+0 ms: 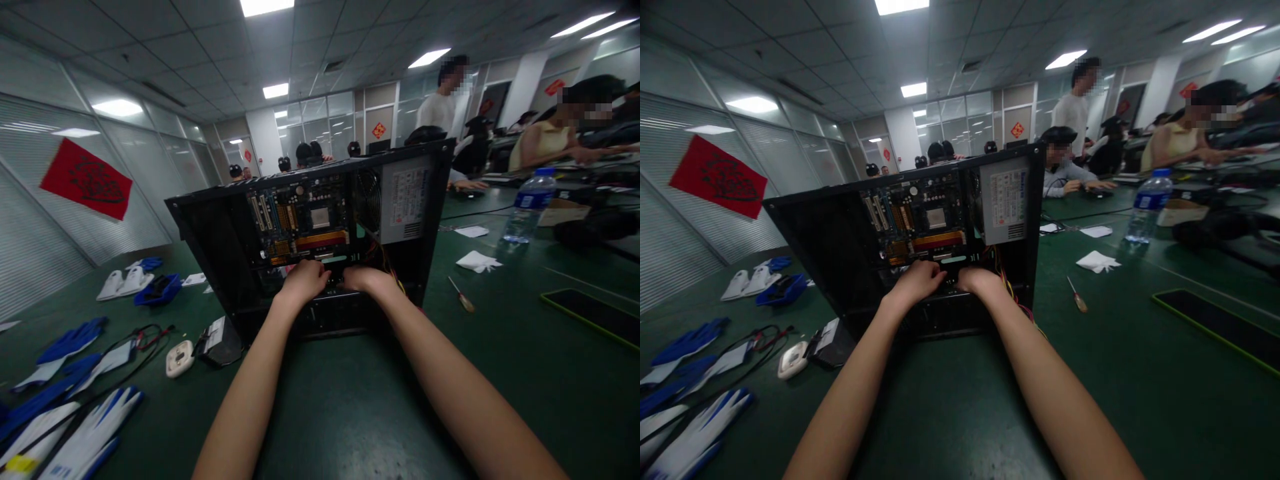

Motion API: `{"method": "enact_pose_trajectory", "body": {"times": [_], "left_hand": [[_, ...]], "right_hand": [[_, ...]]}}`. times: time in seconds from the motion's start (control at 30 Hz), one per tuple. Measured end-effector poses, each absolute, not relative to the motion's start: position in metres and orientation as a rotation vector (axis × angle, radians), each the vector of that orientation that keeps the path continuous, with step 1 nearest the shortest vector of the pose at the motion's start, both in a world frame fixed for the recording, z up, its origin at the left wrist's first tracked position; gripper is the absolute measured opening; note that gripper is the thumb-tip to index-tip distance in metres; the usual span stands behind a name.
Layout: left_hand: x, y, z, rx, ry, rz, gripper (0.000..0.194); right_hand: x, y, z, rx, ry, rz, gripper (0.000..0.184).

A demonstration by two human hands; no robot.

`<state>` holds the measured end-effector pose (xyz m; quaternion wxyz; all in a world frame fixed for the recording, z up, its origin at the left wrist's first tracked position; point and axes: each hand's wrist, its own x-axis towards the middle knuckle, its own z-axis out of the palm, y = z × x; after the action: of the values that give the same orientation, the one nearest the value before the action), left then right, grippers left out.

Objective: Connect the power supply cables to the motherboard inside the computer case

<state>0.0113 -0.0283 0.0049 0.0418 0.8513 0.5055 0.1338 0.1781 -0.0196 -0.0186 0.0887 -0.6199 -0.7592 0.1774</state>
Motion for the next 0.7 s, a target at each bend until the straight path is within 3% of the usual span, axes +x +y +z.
{"method": "enact_pose_trajectory", "body": {"times": [0.13, 0.23, 0.4, 0.53, 0.7], "left_hand": [[0.011, -0.024, 0.001, 2.577, 1.677, 0.494, 0.03], [0.007, -0.015, -0.003, 2.496, 1.74, 0.677, 0.032], [0.001, -0.009, 0.004, 2.358, 1.476, 1.113, 0.041], [-0.01, -0.018, 0.023, 2.088, 1.261, 1.516, 0.051], [-0.031, -0.024, 0.042, 1.992, 1.198, 1.848, 0.035]], "right_hand": [[0.176, -0.02, -0.016, -1.776, -2.248, 0.431, 0.037], [0.172, -0.019, -0.012, -1.617, -1.971, 0.581, 0.042], [0.16, -0.024, 0.003, -1.182, -1.308, 1.085, 0.03], [0.156, -0.036, 0.021, -0.915, -1.1, 1.251, 0.028], [0.161, -0.046, 0.035, -0.81, -1.013, 1.291, 0.033]]}}
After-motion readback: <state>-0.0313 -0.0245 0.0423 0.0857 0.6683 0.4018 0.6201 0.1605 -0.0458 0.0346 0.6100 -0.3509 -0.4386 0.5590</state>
